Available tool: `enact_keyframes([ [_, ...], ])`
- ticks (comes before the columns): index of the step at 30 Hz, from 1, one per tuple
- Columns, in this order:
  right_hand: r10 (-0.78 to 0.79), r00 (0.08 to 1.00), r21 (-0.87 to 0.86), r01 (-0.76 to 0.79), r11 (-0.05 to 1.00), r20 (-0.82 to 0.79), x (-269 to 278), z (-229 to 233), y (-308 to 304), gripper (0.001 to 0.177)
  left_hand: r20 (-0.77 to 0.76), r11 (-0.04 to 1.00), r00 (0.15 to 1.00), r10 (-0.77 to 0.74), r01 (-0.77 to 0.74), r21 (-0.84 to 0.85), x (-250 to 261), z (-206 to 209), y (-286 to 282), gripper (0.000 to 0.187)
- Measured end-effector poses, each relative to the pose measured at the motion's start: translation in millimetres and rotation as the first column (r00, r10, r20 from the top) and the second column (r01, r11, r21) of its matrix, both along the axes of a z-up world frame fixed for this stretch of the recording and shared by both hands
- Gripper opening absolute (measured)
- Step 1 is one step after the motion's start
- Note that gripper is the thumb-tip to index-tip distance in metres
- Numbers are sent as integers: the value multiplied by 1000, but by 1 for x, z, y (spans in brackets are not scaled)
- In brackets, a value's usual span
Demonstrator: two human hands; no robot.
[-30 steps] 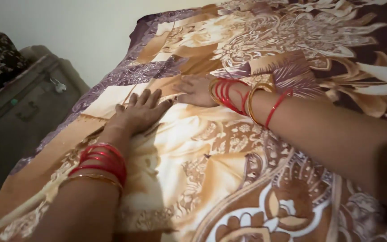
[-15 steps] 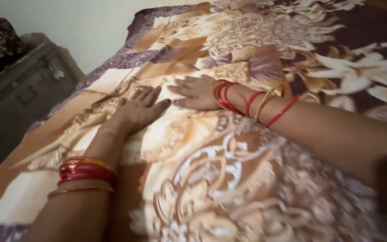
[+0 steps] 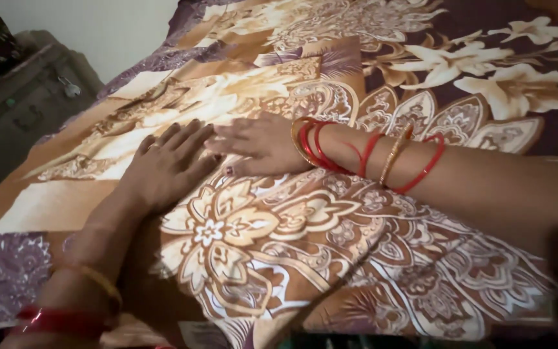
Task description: The person is smoothing out a patterned bedsheet on a bed and then putting pillowcases on pillows.
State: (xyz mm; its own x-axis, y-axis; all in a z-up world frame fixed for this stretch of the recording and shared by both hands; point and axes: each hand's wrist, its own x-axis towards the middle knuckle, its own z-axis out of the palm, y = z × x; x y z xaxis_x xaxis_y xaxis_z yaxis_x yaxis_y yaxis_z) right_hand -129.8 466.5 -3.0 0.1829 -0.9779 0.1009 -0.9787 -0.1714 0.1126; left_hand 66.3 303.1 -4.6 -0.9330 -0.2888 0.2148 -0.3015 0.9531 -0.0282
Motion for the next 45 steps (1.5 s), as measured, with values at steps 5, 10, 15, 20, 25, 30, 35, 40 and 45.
enact_keyframes([
  [5, 81, 994, -48, -85, 995, -74, 36, 7, 38, 69, -68, 993, 992, -103, 98, -66, 34, -1, 26, 74],
  [10, 193, 979, -68, -197, 978, -61, 23, 22, 41, 71, -104, 965, 965, -240, 249, 83, 38, 34, 27, 62],
  [15, 222, 966, -169, -199, 965, 132, -60, 56, -35, 63, -112, 987, 991, -69, 84, 136, -31, 82, -17, 55],
  [20, -87, 981, -224, 125, 966, 173, -264, 14, -196, 67, -140, 974, 965, -221, 225, 11, -204, 42, -143, 64],
  [25, -417, 909, -96, 417, 904, 25, -358, 11, -235, 59, 64, 847, 927, -369, 364, -388, -366, -6, -215, 58],
  [30, -822, 569, 150, 813, 562, -3, -352, 12, -271, 69, 125, 993, 989, -74, 85, -82, -441, -7, -264, 70],
  [35, -322, 925, 14, 326, 945, 205, -286, -5, -254, 67, 21, 990, 992, 122, -123, 64, -443, -8, -321, 74],
  [40, -229, 925, 88, 212, 973, 304, -323, 34, -168, 64, -123, 958, 952, 282, -273, 83, -439, 16, -277, 74],
  [45, -825, 565, 193, 806, 559, 30, -433, 18, -125, 70, 26, 987, 999, 23, -27, 160, -487, 2, -193, 75],
])
